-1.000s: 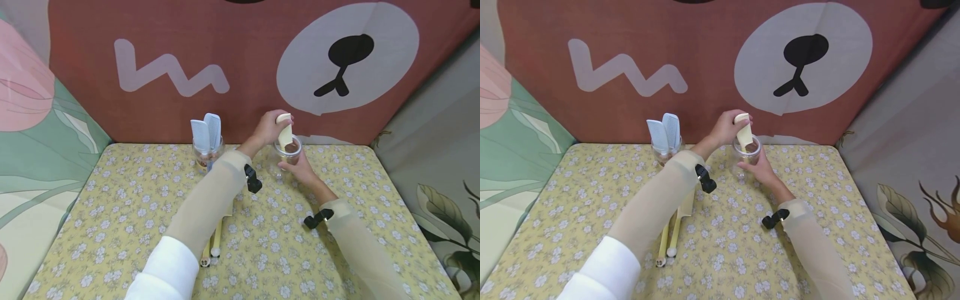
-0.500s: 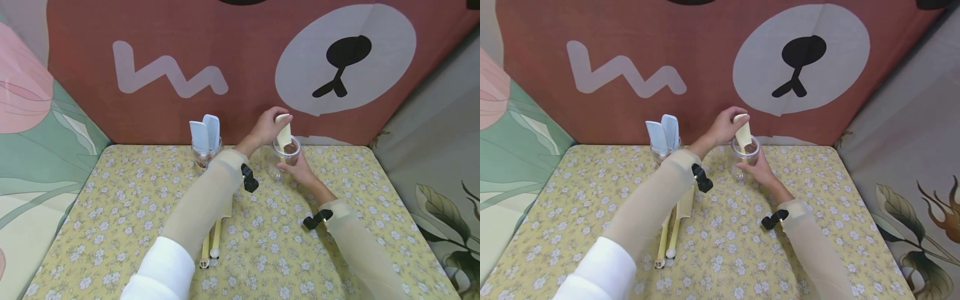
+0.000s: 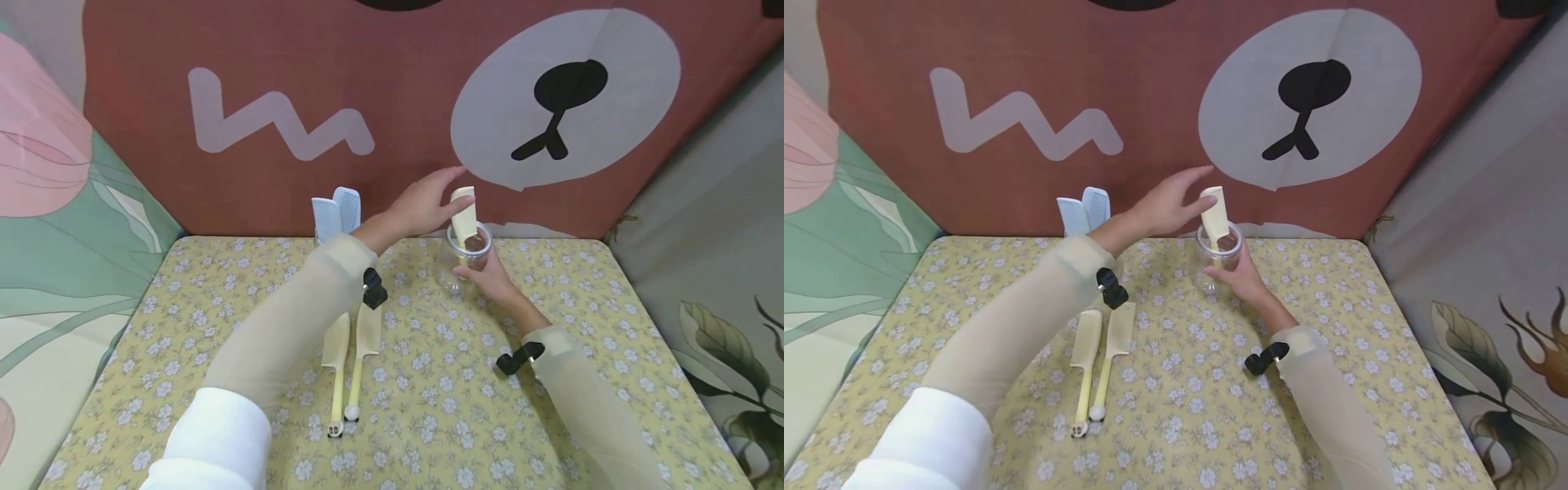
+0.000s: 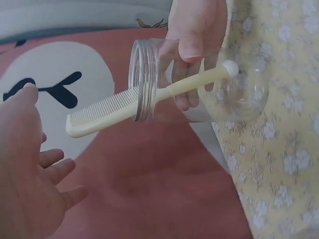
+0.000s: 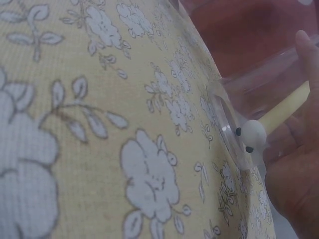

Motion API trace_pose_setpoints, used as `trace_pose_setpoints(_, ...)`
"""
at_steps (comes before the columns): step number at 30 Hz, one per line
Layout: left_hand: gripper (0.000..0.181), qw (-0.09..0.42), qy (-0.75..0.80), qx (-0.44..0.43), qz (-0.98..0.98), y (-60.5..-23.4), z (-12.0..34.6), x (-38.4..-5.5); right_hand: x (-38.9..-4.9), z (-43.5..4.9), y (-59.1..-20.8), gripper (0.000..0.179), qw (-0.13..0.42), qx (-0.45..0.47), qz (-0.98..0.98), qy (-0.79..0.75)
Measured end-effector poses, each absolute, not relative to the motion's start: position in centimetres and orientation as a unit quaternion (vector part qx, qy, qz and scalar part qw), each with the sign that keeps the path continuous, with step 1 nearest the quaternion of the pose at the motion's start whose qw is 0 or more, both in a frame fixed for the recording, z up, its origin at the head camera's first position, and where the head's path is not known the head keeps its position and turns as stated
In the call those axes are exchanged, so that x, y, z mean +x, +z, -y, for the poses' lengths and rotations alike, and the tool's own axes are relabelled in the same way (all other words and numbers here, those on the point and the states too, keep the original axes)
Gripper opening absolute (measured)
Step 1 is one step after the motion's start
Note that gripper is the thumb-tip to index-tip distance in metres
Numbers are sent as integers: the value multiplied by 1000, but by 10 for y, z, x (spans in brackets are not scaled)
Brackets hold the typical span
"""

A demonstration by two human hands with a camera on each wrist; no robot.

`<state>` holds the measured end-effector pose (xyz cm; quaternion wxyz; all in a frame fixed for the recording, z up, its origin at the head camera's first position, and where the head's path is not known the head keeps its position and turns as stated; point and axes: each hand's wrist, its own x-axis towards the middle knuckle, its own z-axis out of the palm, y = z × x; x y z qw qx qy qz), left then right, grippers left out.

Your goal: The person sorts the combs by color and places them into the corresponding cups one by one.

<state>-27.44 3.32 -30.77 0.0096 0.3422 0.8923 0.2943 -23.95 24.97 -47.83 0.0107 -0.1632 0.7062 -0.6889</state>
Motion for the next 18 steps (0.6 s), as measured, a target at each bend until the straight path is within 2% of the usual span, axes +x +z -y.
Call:
trace_pose_setpoints(8, 75, 28, 138, 402, -905, -302, -16, -250, -241, -253, -479, 94, 11, -190, -693, -695)
trace_pose_setpoints(18, 76, 24, 83, 438, -895, -312, 5, -225, -241, -254, -480, 95, 15, -195, -694, -693)
